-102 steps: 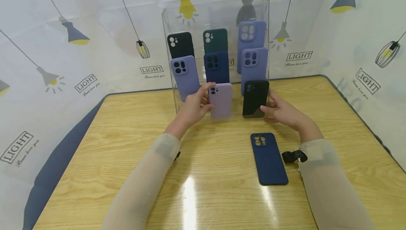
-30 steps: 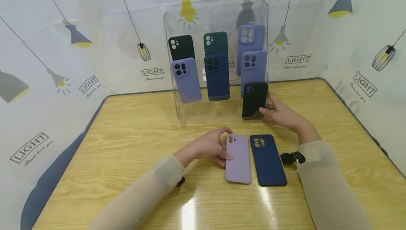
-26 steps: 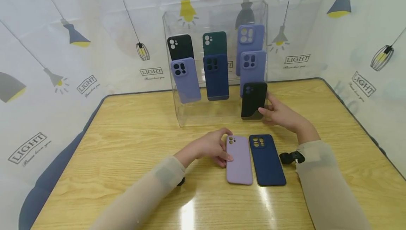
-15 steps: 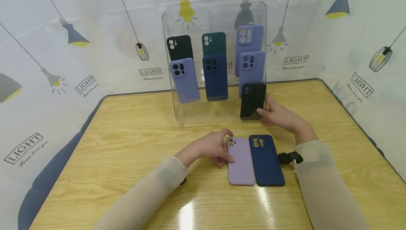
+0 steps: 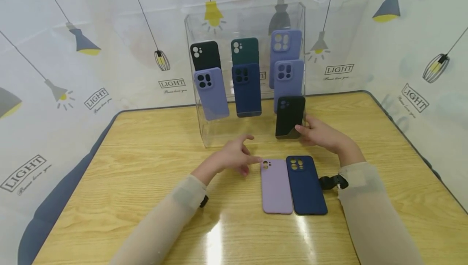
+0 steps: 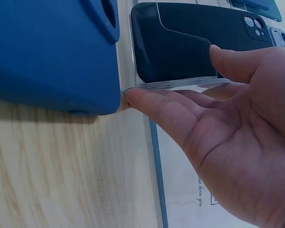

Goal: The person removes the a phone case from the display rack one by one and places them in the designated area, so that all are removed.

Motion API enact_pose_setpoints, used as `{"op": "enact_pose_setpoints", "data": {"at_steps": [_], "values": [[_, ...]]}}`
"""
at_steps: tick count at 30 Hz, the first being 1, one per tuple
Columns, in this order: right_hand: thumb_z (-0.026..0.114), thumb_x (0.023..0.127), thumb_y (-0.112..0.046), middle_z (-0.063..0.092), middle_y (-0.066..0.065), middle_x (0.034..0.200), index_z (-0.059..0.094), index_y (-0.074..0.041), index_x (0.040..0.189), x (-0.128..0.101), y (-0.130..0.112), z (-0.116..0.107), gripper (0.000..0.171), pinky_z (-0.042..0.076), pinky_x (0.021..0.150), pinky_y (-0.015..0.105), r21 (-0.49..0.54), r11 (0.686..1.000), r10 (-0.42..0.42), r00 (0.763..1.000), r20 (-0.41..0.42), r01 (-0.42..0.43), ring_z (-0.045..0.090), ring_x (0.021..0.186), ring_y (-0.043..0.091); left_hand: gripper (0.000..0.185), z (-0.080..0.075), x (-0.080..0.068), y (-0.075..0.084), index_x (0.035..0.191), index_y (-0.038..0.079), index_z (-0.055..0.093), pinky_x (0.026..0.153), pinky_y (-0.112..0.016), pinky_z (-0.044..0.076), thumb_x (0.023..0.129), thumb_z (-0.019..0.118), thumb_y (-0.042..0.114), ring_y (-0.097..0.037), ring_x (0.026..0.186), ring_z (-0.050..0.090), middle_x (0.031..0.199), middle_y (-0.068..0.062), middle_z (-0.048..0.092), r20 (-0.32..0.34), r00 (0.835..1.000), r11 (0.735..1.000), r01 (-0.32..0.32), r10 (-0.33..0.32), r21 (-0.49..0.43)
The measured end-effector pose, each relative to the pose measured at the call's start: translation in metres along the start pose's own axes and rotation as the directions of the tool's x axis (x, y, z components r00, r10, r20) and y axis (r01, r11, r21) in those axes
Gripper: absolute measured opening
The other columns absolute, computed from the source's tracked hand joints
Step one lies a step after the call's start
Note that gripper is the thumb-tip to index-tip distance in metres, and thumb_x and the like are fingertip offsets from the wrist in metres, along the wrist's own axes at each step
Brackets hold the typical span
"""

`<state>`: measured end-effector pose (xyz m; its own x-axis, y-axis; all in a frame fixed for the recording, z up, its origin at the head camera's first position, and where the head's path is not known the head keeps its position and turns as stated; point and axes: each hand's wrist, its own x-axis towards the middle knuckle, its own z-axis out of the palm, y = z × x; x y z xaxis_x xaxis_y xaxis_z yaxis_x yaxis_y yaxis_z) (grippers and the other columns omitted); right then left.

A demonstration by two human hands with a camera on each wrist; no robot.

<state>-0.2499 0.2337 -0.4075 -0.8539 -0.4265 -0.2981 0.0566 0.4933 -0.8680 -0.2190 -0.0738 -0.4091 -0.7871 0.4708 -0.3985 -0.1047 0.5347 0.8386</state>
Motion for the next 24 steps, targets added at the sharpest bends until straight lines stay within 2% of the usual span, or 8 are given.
{"op": "enact_pose_setpoints", "data": {"at_steps": [3,5,8,10,13,16,20,24], "values": [[0.041,0.105,-0.040,0.004,0.033,0.160,-0.022,-0.006,0.153,0.000,0.001,0.000,0.086,0.043,0.108,0.055,-0.010,1.000,0.006,1.000,-0.002,-0.006,0.048,0.131,0.045,0.082,-0.009,0.001,0.006,0.152,0.029,0.028,0.067,-0.047,0.062,0.085,0.077,0.032,-0.032,0.072,0.071,0.117,-0.014,0.060,-0.055,0.994,0.995,-0.098,0.096,-0.029],[0.040,0.105,-0.042,0.005,0.034,0.159,-0.022,-0.004,0.153,0.001,0.002,-0.001,0.087,0.043,0.108,0.055,-0.016,1.000,0.005,1.000,-0.005,-0.005,0.048,0.130,0.046,0.078,-0.013,0.004,0.013,0.150,0.030,0.031,0.070,-0.048,0.062,0.087,0.076,0.031,-0.034,0.076,0.071,0.113,-0.013,0.060,-0.099,0.978,0.982,-0.188,0.186,-0.021],[0.040,0.105,-0.043,0.002,0.032,0.160,-0.022,-0.004,0.153,0.001,0.005,-0.002,0.088,0.042,0.109,0.055,-0.006,1.000,0.012,1.000,-0.003,-0.012,0.046,0.132,0.046,0.073,-0.017,0.012,0.026,0.149,0.037,0.032,0.073,-0.048,0.062,0.089,0.073,0.031,-0.035,0.080,0.071,0.109,-0.009,0.063,-0.158,0.943,0.956,-0.291,0.294,0.037],[0.040,0.105,-0.042,-0.001,0.031,0.160,-0.022,-0.003,0.152,0.000,0.006,-0.003,0.088,0.041,0.110,0.055,-0.005,1.000,0.017,1.000,0.001,-0.017,0.045,0.133,0.045,0.072,-0.017,0.018,0.037,0.148,0.044,0.030,0.071,-0.043,0.062,0.090,0.071,0.032,-0.031,0.078,0.071,0.108,-0.005,0.064,-0.179,0.920,0.937,-0.336,0.349,0.098],[0.041,0.105,-0.042,0.000,0.029,0.161,-0.019,-0.002,0.153,-0.001,0.006,-0.003,0.087,0.041,0.110,0.054,-0.002,1.000,0.021,1.000,-0.003,-0.021,0.045,0.134,0.045,0.071,-0.014,0.027,0.051,0.146,0.051,0.028,0.066,-0.037,0.062,0.091,0.069,0.033,-0.022,0.072,0.071,0.105,-0.002,0.065,-0.194,0.885,0.903,-0.394,0.423,0.170],[0.042,0.104,-0.044,0.007,0.029,0.161,-0.015,-0.002,0.155,0.000,0.005,-0.004,0.086,0.042,0.109,0.054,-0.009,1.000,0.014,1.000,-0.012,-0.014,0.046,0.133,0.045,0.072,-0.012,0.038,0.062,0.148,0.050,0.027,0.063,-0.033,0.061,0.092,0.068,0.033,-0.015,0.069,0.070,0.101,-0.001,0.066,-0.192,0.847,0.864,-0.459,0.495,0.206],[0.042,0.104,-0.045,0.008,0.028,0.161,-0.015,-0.003,0.155,0.001,0.003,-0.003,0.087,0.042,0.109,0.055,-0.010,1.000,0.008,1.000,-0.008,-0.008,0.046,0.133,0.045,0.074,-0.013,0.050,0.068,0.149,0.051,0.027,0.062,-0.028,0.060,0.089,0.069,0.037,-0.011,0.069,0.069,0.095,0.002,0.064,-0.191,0.810,0.822,-0.495,0.554,0.281],[0.041,0.105,-0.041,0.004,0.029,0.161,-0.018,-0.002,0.153,0.000,0.000,-0.003,0.086,0.041,0.109,0.056,0.006,1.000,0.008,1.000,0.006,-0.008,0.044,0.134,0.045,0.078,-0.015,0.059,0.070,0.149,0.053,0.023,0.064,-0.022,0.056,0.087,0.069,0.041,-0.007,0.069,0.066,0.091,0.005,0.059,-0.175,0.798,0.775,-0.468,0.577,0.425]]}}
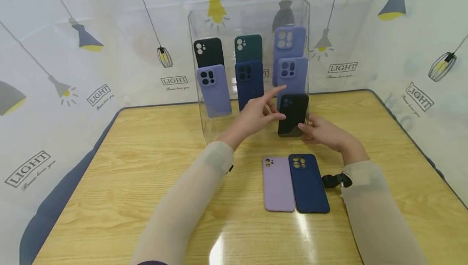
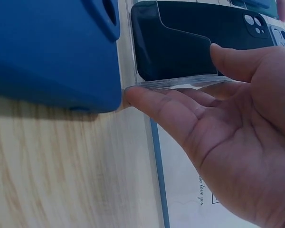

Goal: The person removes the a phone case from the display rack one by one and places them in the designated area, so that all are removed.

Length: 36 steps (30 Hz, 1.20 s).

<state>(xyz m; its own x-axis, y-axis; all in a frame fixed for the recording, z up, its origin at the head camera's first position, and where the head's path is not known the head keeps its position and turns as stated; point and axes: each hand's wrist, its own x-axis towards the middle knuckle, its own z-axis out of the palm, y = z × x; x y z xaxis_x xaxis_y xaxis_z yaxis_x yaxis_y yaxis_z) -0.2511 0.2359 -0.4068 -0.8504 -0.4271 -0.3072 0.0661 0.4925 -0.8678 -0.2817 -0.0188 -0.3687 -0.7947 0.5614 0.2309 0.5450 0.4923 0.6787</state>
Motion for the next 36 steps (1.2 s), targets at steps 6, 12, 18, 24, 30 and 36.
{"op": "enact_pose_setpoints", "data": {"at_steps": [6,12,18,24,30,36], "values": [[0.040,0.105,-0.041,0.005,0.030,0.161,-0.018,-0.002,0.153,-0.001,0.000,-0.001,0.085,0.041,0.108,0.056,0.009,1.000,-0.003,1.000,0.005,0.003,0.042,0.135,0.047,0.079,0.004,0.008,-0.002,0.151,0.052,0.020,0.065,-0.021,0.055,0.089,0.067,0.043,-0.008,0.071,0.066,0.093,0.006,0.055,0.055,0.998,0.994,-0.029,0.023,0.105],[0.041,0.106,-0.040,0.002,0.029,0.161,-0.018,-0.003,0.154,0.000,0.000,-0.001,0.084,0.042,0.108,0.055,0.024,1.000,-0.009,1.000,0.009,0.009,0.039,0.136,0.048,0.075,0.006,0.009,-0.001,0.151,0.048,0.023,0.061,-0.022,0.053,0.090,0.066,0.042,-0.010,0.069,0.065,0.095,0.006,0.055,0.070,0.998,0.990,-0.006,-0.004,0.139],[0.041,0.106,-0.038,0.003,0.029,0.161,-0.016,-0.002,0.154,0.000,-0.001,-0.002,0.083,0.043,0.107,0.053,0.023,1.000,-0.012,1.000,0.005,0.011,0.039,0.136,0.048,0.071,0.010,0.008,-0.003,0.151,0.046,0.026,0.061,-0.021,0.053,0.092,0.065,0.039,-0.005,0.068,0.062,0.098,0.007,0.057,0.053,0.999,0.985,-0.004,-0.005,0.174],[0.041,0.106,-0.037,0.003,0.029,0.161,-0.015,-0.003,0.155,-0.001,-0.001,-0.001,0.081,0.044,0.106,0.053,0.030,0.999,-0.021,1.000,0.009,0.021,0.039,0.136,0.048,0.069,0.015,0.006,-0.007,0.151,0.040,0.030,0.072,-0.018,0.056,0.094,0.066,0.030,-0.007,0.082,0.068,0.095,0.005,0.062,-0.001,0.999,0.980,-0.048,0.050,0.193],[0.041,0.106,-0.037,-0.002,0.028,0.162,-0.016,-0.002,0.154,-0.001,-0.001,-0.001,0.082,0.044,0.106,0.052,0.031,0.999,-0.019,1.000,0.014,0.019,0.038,0.136,0.049,0.073,0.025,0.004,-0.012,0.151,0.042,0.028,0.081,-0.019,0.058,0.093,0.068,0.025,-0.011,0.093,0.072,0.101,0.001,0.067,-0.022,0.998,0.988,-0.061,0.065,0.145],[0.041,0.106,-0.036,-0.001,0.026,0.162,-0.012,-0.004,0.156,0.000,0.000,-0.001,0.079,0.044,0.106,0.053,0.048,0.998,-0.035,0.999,0.022,0.034,0.038,0.136,0.050,0.088,0.035,0.002,-0.019,0.149,0.053,0.018,0.076,-0.018,0.059,0.089,0.072,0.018,-0.015,0.094,0.073,0.102,-0.001,0.067,-0.032,0.999,0.999,-0.032,0.032,0.017]]}}
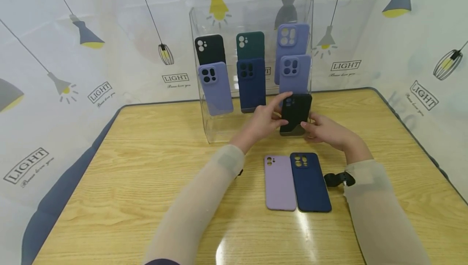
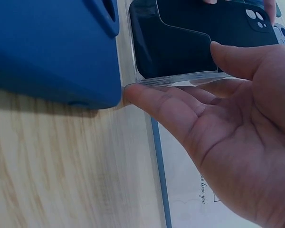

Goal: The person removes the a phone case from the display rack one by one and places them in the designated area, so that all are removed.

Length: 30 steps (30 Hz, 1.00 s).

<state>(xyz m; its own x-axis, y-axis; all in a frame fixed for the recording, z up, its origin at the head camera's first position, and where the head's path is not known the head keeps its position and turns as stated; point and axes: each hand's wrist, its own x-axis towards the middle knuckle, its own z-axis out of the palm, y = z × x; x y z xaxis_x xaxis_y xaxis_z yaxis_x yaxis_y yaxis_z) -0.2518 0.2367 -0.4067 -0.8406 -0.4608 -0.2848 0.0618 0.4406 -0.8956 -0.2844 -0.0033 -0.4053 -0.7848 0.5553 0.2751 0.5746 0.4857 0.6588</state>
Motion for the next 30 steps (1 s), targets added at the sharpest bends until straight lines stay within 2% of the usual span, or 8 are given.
{"op": "enact_pose_setpoints", "data": {"at_steps": [12,13,15,16,19,23,26,30], "values": [[0.041,0.106,-0.034,0.002,0.025,0.162,-0.008,-0.006,0.157,0.000,0.000,-0.001,0.076,0.044,0.106,0.053,0.018,1.000,-0.011,1.000,-0.001,0.011,0.037,0.136,0.050,0.098,0.008,0.003,-0.006,0.147,0.060,0.011,0.072,-0.016,0.058,0.088,0.072,0.010,-0.013,0.090,0.072,0.093,0.002,0.062,-0.021,0.999,1.000,0.028,-0.028,0.010],[0.042,0.106,-0.034,0.020,0.030,0.158,-0.008,-0.007,0.157,0.000,0.000,0.000,0.076,0.045,0.106,0.053,0.021,1.000,-0.012,1.000,-0.003,0.012,0.045,0.133,0.049,0.098,0.008,0.003,-0.006,0.147,0.059,0.012,0.071,-0.016,0.058,0.088,0.072,0.009,-0.013,0.090,0.072,0.093,0.002,0.062,-0.028,0.999,1.000,0.029,-0.028,0.008],[0.042,0.106,-0.034,0.054,0.029,0.122,-0.009,-0.006,0.157,0.001,0.001,-0.001,0.077,0.045,0.106,0.052,0.021,1.000,-0.019,1.000,-0.003,0.019,0.056,0.119,0.044,0.097,0.008,0.003,-0.005,0.147,0.058,0.013,0.070,-0.015,0.057,0.088,0.072,0.008,-0.013,0.090,0.072,0.092,0.002,0.063,-0.047,0.999,1.000,0.028,-0.028,0.003],[0.042,0.106,-0.034,0.058,0.020,0.097,-0.010,-0.005,0.156,0.001,0.001,-0.001,0.078,0.045,0.106,0.052,0.023,1.000,-0.019,1.000,-0.002,0.019,0.060,0.111,0.039,0.096,0.007,0.002,-0.005,0.148,0.057,0.014,0.070,-0.015,0.057,0.088,0.072,0.008,-0.013,0.090,0.072,0.092,0.002,0.063,-0.059,0.998,1.000,0.025,-0.025,0.002],[0.042,0.106,-0.035,0.025,-0.004,0.062,-0.011,-0.005,0.156,0.001,0.002,-0.001,0.079,0.046,0.106,0.050,0.017,1.000,-0.015,1.000,-0.008,0.015,0.057,0.096,0.022,0.095,0.003,0.001,-0.002,0.148,0.056,0.017,0.070,-0.016,0.057,0.088,0.071,0.007,-0.013,0.089,0.073,0.093,0.000,0.066,-0.096,0.995,1.000,0.014,-0.015,-0.010],[0.043,0.105,-0.037,0.031,-0.007,0.063,-0.014,-0.006,0.156,0.001,0.003,-0.001,0.082,0.049,0.105,0.046,0.000,1.000,-0.006,1.000,-0.007,0.006,0.059,0.099,0.019,0.093,-0.004,-0.001,0.003,0.149,0.054,0.019,0.072,-0.017,0.058,0.088,0.071,0.005,-0.015,0.090,0.073,0.096,-0.002,0.069,-0.137,0.991,0.999,-0.009,0.004,-0.037],[0.044,0.105,-0.036,0.046,0.000,0.078,-0.013,-0.009,0.156,0.000,0.003,-0.002,0.082,0.049,0.105,0.046,-0.004,1.000,-0.004,1.000,-0.009,0.004,0.061,0.113,0.032,0.093,-0.008,-0.004,0.006,0.149,0.053,0.020,0.074,-0.017,0.059,0.087,0.072,0.005,-0.016,0.090,0.073,0.096,-0.004,0.069,-0.163,0.986,0.997,-0.033,0.022,-0.066],[0.045,0.104,-0.039,0.052,0.010,0.096,-0.012,-0.011,0.157,0.000,0.003,-0.002,0.083,0.047,0.105,0.049,-0.011,1.000,-0.005,1.000,-0.017,0.005,0.045,0.136,0.039,0.093,-0.014,-0.009,0.008,0.149,0.051,0.022,0.073,-0.018,0.059,0.086,0.073,0.005,-0.016,0.089,0.074,0.095,-0.005,0.070,-0.203,0.978,0.990,-0.066,0.040,-0.125]]}}
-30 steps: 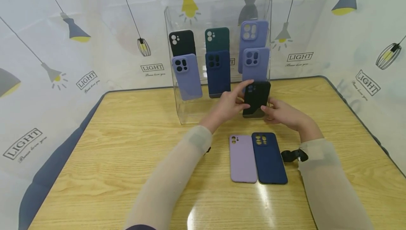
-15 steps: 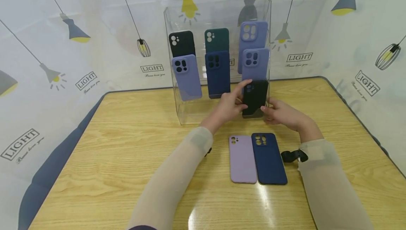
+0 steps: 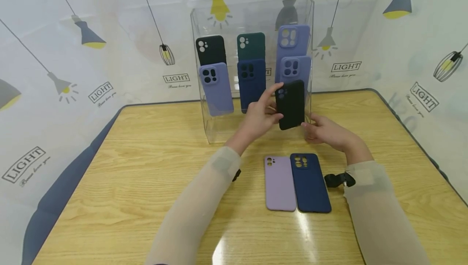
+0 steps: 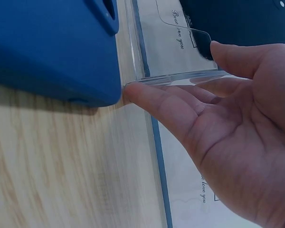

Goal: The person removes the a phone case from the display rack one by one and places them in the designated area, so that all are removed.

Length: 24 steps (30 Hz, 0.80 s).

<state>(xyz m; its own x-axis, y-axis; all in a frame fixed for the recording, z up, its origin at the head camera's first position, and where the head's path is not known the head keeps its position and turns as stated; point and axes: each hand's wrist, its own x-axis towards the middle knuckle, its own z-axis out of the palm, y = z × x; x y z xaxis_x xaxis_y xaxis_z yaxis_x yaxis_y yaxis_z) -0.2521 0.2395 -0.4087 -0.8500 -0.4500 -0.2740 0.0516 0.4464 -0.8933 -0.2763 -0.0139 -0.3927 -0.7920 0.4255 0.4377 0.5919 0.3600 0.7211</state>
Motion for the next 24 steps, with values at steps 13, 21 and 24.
{"op": "enact_pose_setpoints", "data": {"at_steps": [13,21,24], "values": [[0.042,0.106,-0.032,0.028,-0.008,0.058,-0.011,-0.011,0.157,0.002,0.001,0.002,0.077,0.045,0.108,0.049,0.048,0.999,-0.014,1.000,0.013,0.013,0.046,0.060,0.014,0.088,-0.046,-0.025,0.032,0.147,0.043,0.032,0.071,-0.044,0.063,0.086,0.067,-0.010,-0.030,0.082,0.071,0.093,-0.019,0.063,0.107,0.967,0.914,0.253,-0.230,-0.317],[0.042,0.106,-0.036,0.029,-0.007,0.062,-0.012,-0.015,0.157,0.002,0.002,0.001,0.077,0.046,0.107,0.047,0.031,1.000,0.002,1.000,-0.002,-0.002,0.035,0.058,0.013,0.094,-0.072,-0.045,0.040,0.145,0.046,0.033,0.068,-0.049,0.062,0.082,0.070,-0.014,-0.037,0.079,0.070,0.096,-0.019,0.054,0.173,0.904,0.804,0.427,-0.391,-0.413],[0.043,0.105,-0.037,0.031,-0.006,0.063,-0.011,-0.017,0.157,0.002,0.003,0.003,0.078,0.047,0.107,0.047,0.033,0.999,0.010,1.000,-0.005,-0.010,0.037,0.059,0.014,0.095,-0.081,-0.058,0.041,0.146,0.045,0.031,0.068,-0.050,0.062,0.082,0.069,-0.014,-0.038,0.075,0.068,0.097,-0.019,0.051,0.236,0.869,0.757,0.494,-0.435,-0.427]]}}
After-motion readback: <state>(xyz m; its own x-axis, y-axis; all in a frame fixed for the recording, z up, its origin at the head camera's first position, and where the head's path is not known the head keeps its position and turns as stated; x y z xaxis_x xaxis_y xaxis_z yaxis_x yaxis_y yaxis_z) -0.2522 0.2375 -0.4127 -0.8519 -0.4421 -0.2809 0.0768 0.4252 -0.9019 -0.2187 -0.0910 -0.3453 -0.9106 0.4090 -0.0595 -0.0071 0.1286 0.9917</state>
